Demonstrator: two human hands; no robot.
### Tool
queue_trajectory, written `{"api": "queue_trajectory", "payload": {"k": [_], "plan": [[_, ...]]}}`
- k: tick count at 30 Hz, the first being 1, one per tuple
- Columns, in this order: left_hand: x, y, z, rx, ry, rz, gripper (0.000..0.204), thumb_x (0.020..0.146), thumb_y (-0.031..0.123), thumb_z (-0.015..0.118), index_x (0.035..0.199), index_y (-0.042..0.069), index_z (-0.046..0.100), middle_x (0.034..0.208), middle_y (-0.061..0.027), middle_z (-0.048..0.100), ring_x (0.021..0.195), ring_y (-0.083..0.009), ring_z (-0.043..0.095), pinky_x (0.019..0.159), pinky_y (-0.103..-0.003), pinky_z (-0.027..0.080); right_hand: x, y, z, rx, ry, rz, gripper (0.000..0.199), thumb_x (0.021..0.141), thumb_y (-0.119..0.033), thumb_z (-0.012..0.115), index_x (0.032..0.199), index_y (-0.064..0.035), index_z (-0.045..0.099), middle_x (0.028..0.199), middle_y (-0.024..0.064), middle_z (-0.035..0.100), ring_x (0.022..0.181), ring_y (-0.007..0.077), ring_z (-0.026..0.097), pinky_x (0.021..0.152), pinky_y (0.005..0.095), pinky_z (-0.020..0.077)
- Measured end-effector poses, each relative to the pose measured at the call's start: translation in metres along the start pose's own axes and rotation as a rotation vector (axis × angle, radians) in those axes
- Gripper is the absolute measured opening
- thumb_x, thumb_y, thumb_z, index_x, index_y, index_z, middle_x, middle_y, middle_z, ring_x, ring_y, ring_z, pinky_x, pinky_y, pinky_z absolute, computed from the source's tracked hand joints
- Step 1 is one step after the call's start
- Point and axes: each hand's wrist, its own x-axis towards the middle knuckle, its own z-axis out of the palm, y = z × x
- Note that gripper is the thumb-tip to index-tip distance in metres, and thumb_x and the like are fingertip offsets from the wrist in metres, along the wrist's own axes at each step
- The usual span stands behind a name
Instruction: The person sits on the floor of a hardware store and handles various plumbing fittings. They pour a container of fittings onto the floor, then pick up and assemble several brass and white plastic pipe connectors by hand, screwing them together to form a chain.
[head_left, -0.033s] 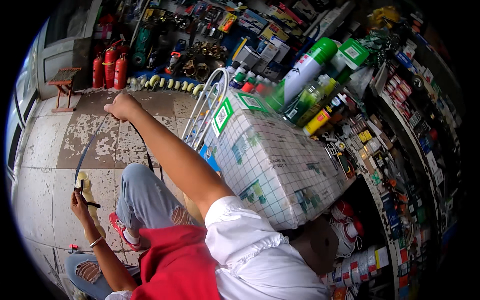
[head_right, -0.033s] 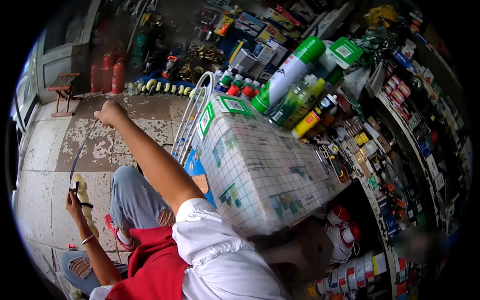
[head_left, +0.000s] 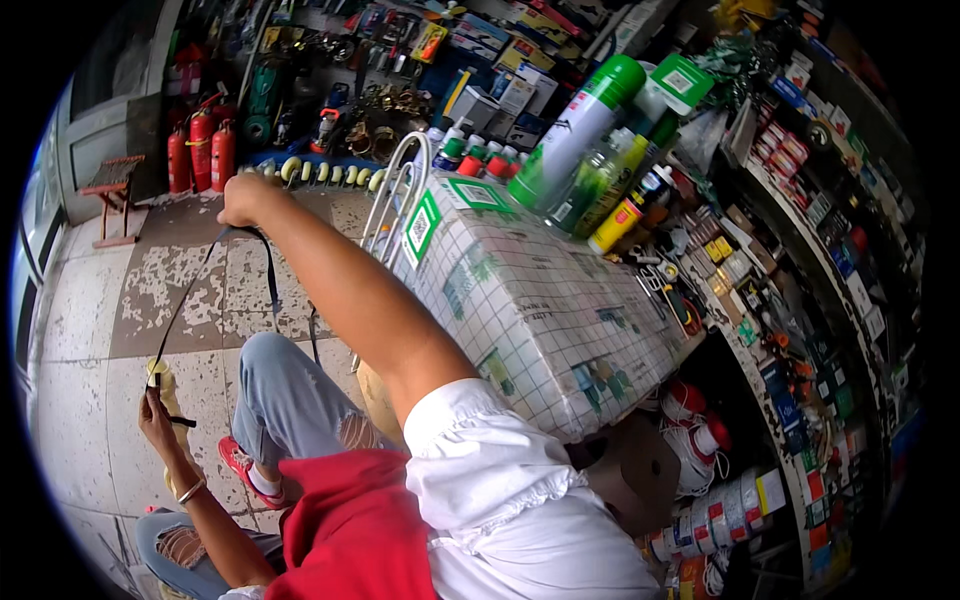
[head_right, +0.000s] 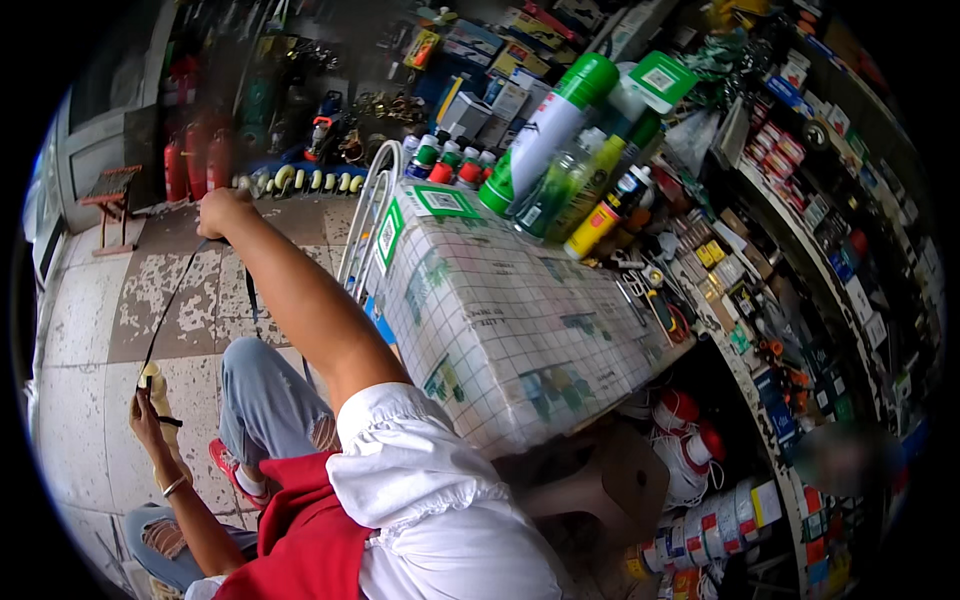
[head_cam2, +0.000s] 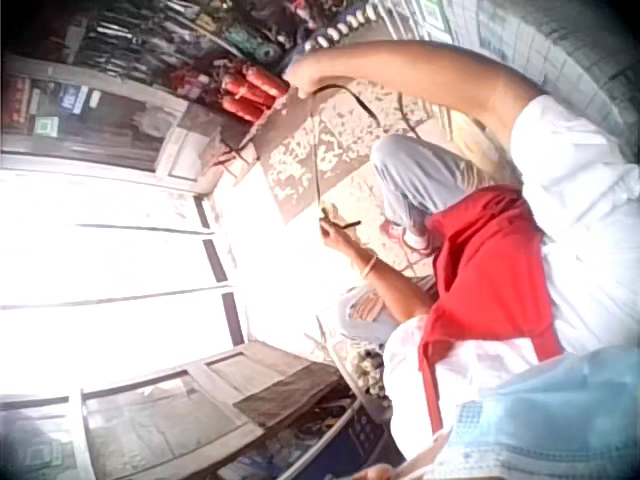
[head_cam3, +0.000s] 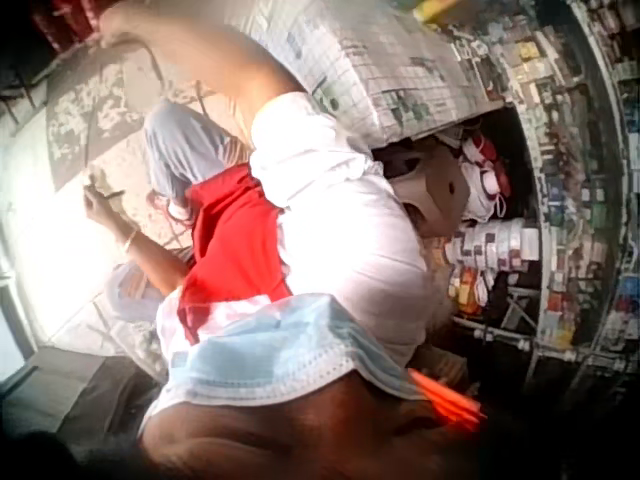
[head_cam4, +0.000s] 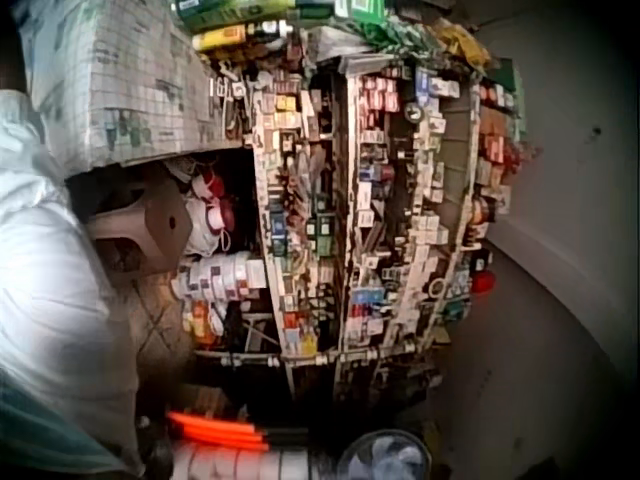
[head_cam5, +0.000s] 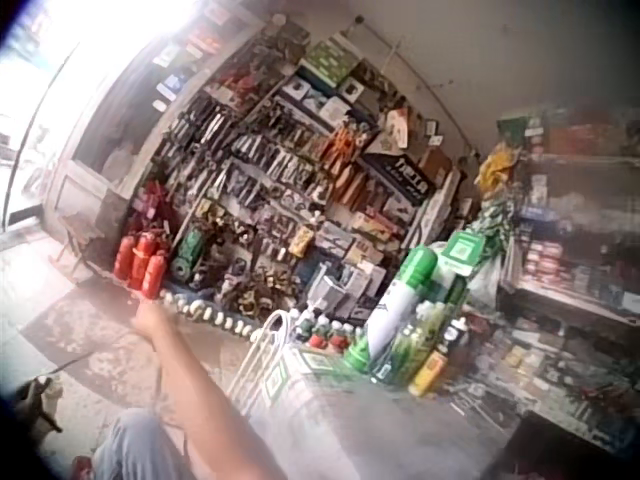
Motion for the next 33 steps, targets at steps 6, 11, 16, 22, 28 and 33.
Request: {"api": "queue_trajectory", "payload": {"k": [6,11,16,22,28,33], "plan": [[0.01,-0.029,-0.032,0.041,0.1,-0.035,0.029,0.094,0.03,0.055,0.095,0.003,0.068,0.062,0.0077,0.048,0.052,-0.0005,0.032,0.046,-0.019,0.024,-0.111,0.073,-0.133,-0.049,0.115,-0.269,0.042,0.082,-0.046,0.059,0.095,-0.0065,0.065,0.093,0.012,0.066,0.091,0.0291,0.062,0.077,0.0411,0.047],[-0.006,-0.034,-0.033,0.044,0.025,-0.17,0.026,0.093,0.03,0.057,0.091,0.007,0.068,0.057,0.0083,0.043,0.048,-0.0002,0.033,0.041,-0.018,0.022,-0.305,0.257,-0.176,0.525,0.25,0.133,0.023,0.088,-0.024,0.06,0.085,-0.0011,0.064,0.076,0.0058,0.065,0.069,0.0112,0.06,0.059,0.0267,0.046],[-0.034,-0.033,0.001,0.043,-0.05,-0.237,0.026,0.092,0.034,0.057,0.083,0.01,0.064,0.056,0.0079,0.043,0.046,-0.0005,0.035,0.039,-0.018,0.025,-0.568,0.487,-0.13,-0.388,0.605,1.217,0.018,0.082,-0.017,0.054,0.089,-0.0029,0.064,0.091,0.0208,0.064,0.09,0.0411,0.06,0.074,0.0485,0.0479],[-0.053,0.001,-0.011,0.061,0.037,-0.28,0.029,0.094,0.032,0.051,0.1,0.005,0.059,0.082,-0.0035,0.062,0.067,-0.0105,0.056,0.057,-0.023,0.045,-0.694,0.63,-0.027,-0.157,0.429,0.895,0.028,0.074,-0.005,0.046,0.096,0.0028,0.061,0.085,0.0175,0.061,0.077,0.0289,0.058,0.073,0.0357,0.0469],[-0.068,0.018,-0.036,-0.05,0.242,-0.407,0.021,0.095,0.025,0.049,0.092,0.006,0.057,0.075,-0.0035,0.059,0.058,-0.0098,0.055,0.048,-0.022,0.044,-0.725,0.723,-0.051,0.552,0.613,0.822,0.008,0.08,-0.006,0.054,0.084,0.0004,0.05,0.078,0.0068,0.052,0.073,0.0144,0.052,0.072,0.028,0.0462],[-0.064,0.01,-0.034,-0.01,0.269,-0.418,0.016,0.093,0.019,0.05,0.095,0.005,0.056,0.072,-0.0018,0.058,0.057,-0.0075,0.052,0.046,-0.02,0.041,-0.71,0.694,-0.022,0.757,0.761,1.252,0.02,0.094,-0.018,0.041,0.091,0.0001,0.049,0.081,0.0099,0.05,0.071,0.0187,0.048,0.068,0.0382,0.0429]]}}
